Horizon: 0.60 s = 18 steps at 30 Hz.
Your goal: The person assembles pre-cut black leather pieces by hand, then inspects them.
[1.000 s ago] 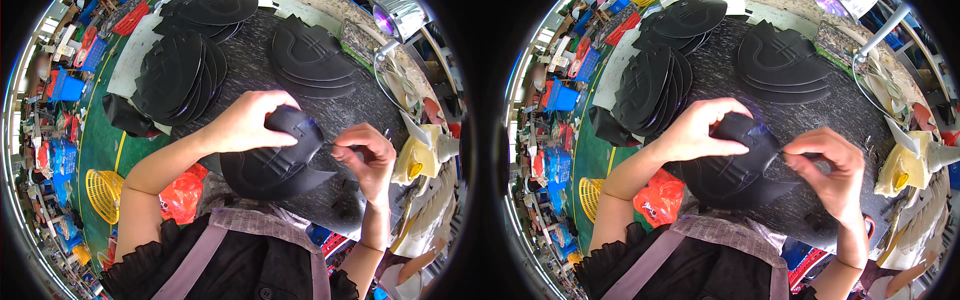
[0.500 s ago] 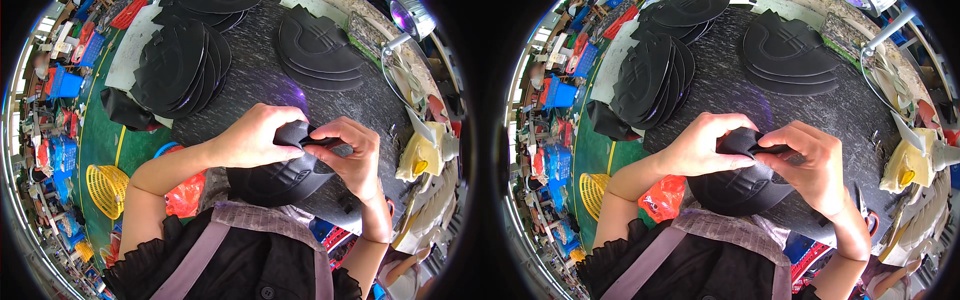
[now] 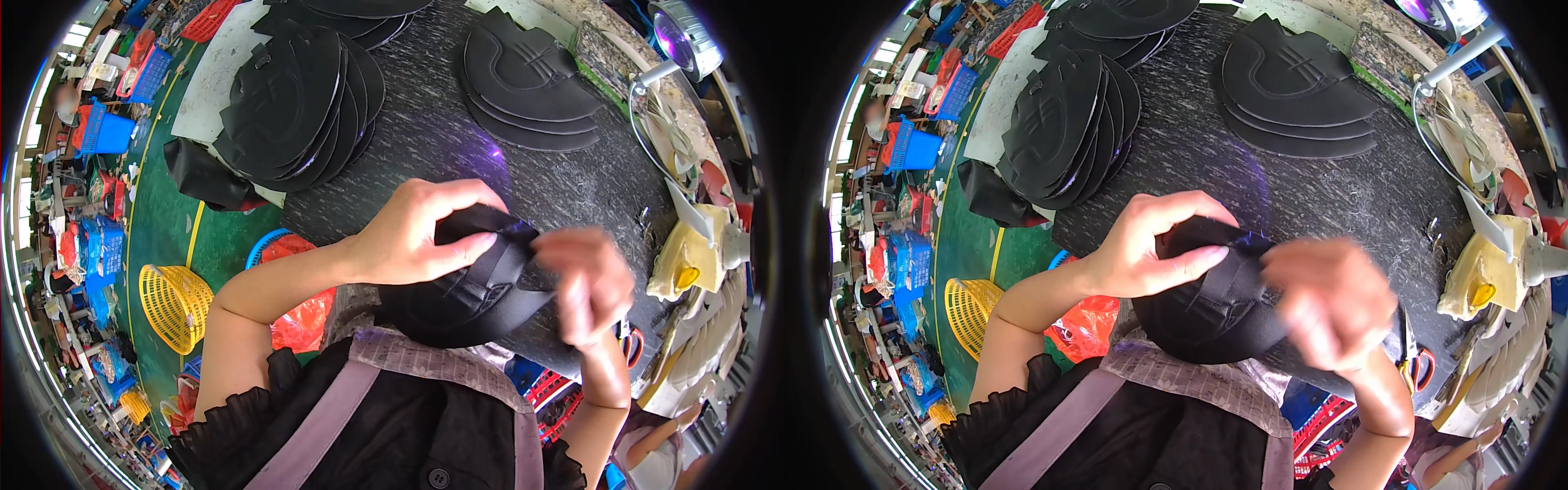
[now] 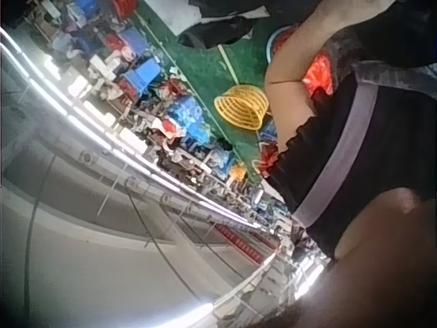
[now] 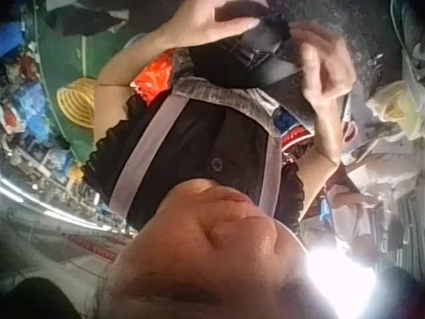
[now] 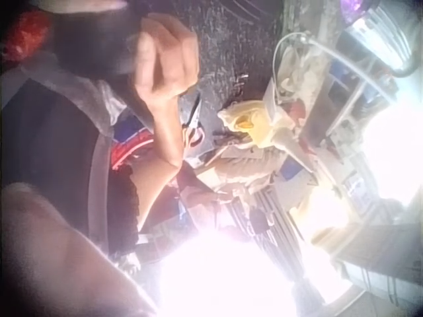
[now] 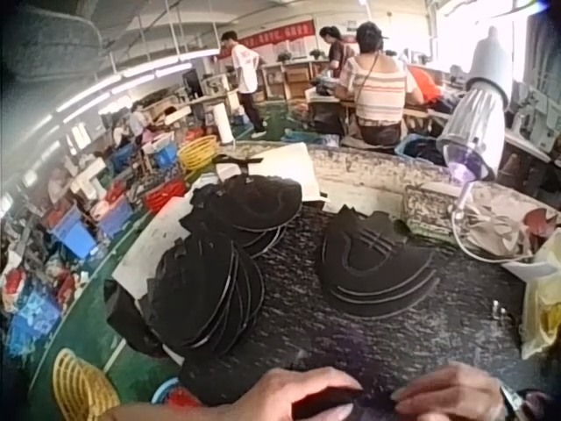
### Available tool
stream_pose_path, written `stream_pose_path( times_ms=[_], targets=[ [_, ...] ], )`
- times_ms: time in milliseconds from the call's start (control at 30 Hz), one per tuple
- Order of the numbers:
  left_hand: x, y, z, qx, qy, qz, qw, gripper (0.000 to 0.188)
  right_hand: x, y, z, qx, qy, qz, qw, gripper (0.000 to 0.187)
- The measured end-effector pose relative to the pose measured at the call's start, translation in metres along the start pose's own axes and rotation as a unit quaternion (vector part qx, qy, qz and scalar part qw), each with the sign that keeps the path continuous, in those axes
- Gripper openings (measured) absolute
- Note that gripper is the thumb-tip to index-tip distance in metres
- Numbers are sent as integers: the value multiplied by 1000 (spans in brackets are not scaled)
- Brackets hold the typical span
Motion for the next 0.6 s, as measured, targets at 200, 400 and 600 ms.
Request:
stream_pose_path(
  times_ms=[200, 400, 600],
  targets=[
    [11, 0, -11, 116, -102, 5, 988, 21, 33, 8, -50, 348, -452, 175, 803, 14],
    [22, 3, -9, 149, -103, 34, 983, 20, 35, 12, -45, 392, -436, 195, 786, 13],
    [20, 1, -9, 157, -113, 43, 980, 17, 35, 14, -36, 390, -378, 186, 819, 9]
  ],
)
Point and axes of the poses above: each hand's wrist, its own y-axis away from the middle knuckle, its own x-axis out of the palm, z = x × y, the point moved 6 cm from there along -y, towards the middle knuckle, and after that the axes turned 7 degrees about z, right-handed, at the moved point
